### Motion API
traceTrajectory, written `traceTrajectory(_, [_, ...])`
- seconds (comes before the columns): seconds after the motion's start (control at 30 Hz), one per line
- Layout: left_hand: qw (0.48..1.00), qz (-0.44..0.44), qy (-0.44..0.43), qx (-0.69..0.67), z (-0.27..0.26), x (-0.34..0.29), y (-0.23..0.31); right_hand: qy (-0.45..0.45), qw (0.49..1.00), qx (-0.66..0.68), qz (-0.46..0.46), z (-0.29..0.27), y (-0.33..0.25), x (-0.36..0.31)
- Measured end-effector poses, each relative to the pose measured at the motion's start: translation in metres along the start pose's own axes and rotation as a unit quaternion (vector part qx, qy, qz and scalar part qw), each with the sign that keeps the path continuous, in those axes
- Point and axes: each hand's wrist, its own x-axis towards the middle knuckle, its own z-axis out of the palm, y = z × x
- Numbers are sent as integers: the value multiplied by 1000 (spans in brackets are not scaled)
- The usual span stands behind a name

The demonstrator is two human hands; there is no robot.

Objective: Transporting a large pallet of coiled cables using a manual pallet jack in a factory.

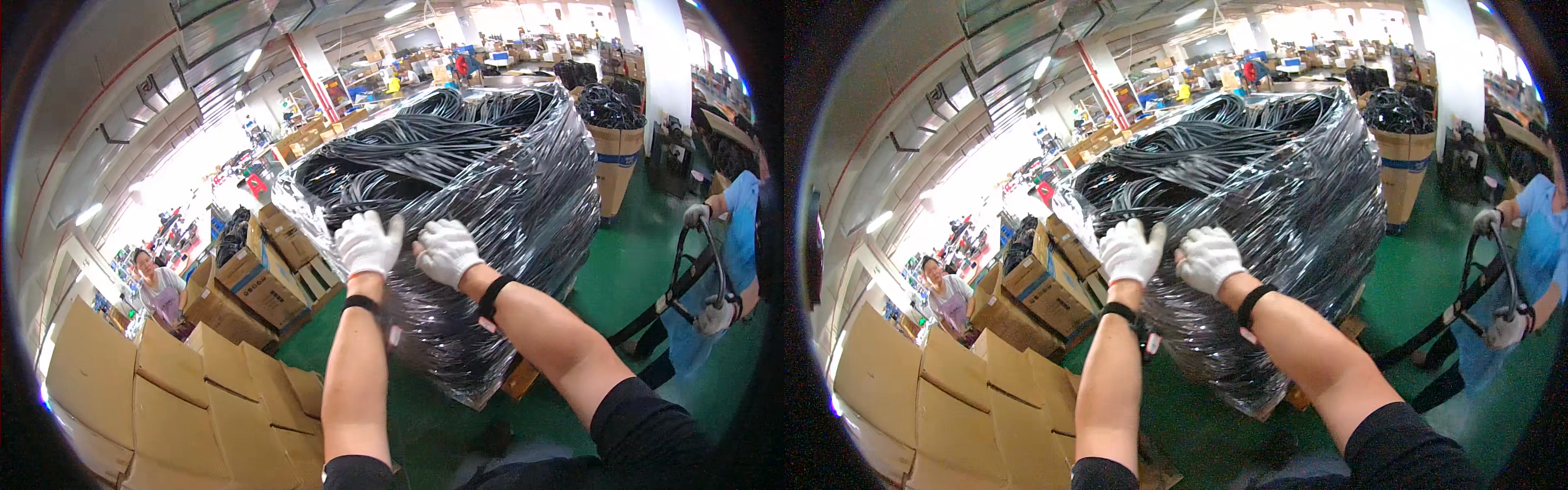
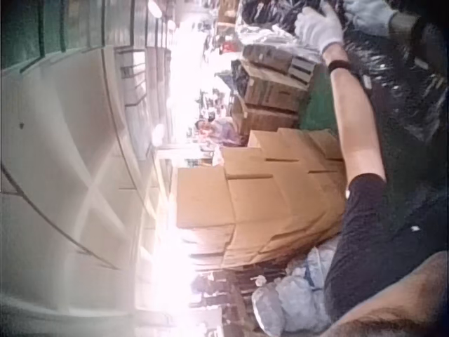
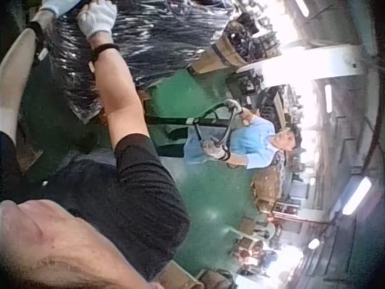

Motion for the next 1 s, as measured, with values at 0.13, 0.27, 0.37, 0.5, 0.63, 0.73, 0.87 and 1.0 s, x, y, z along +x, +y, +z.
traceTrajectory(0.13, [999,18,0,-27,-9,-5,10,-23,999,-24,23,2,7,-12])
traceTrajectory(0.27, [997,22,27,-67,-7,-14,22,-34,996,-74,-40,-8,18,-28])
traceTrajectory(0.37, [994,9,43,-97,-2,-22,18,12,1000,-14,-7,2,19,-33])
traceTrajectory(0.5, [992,1,46,-114,-2,-29,28,12,1000,7,6,-9,19,-41])
traceTrajectory(0.63, [991,-6,41,-129,-8,-35,44,10,1000,-5,14,-19,29,-51])
traceTrajectory(0.73, [992,-18,35,-121,-6,-38,46,12,1000,9,9,-17,29,-53])
traceTrajectory(0.87, [993,-18,34,-116,-6,-40,47,28,999,15,2,-11,32,-56])
traceTrajectory(1.0, [993,-11,50,-106,-5,-42,54,49,999,15,-7,-18,32,-59])
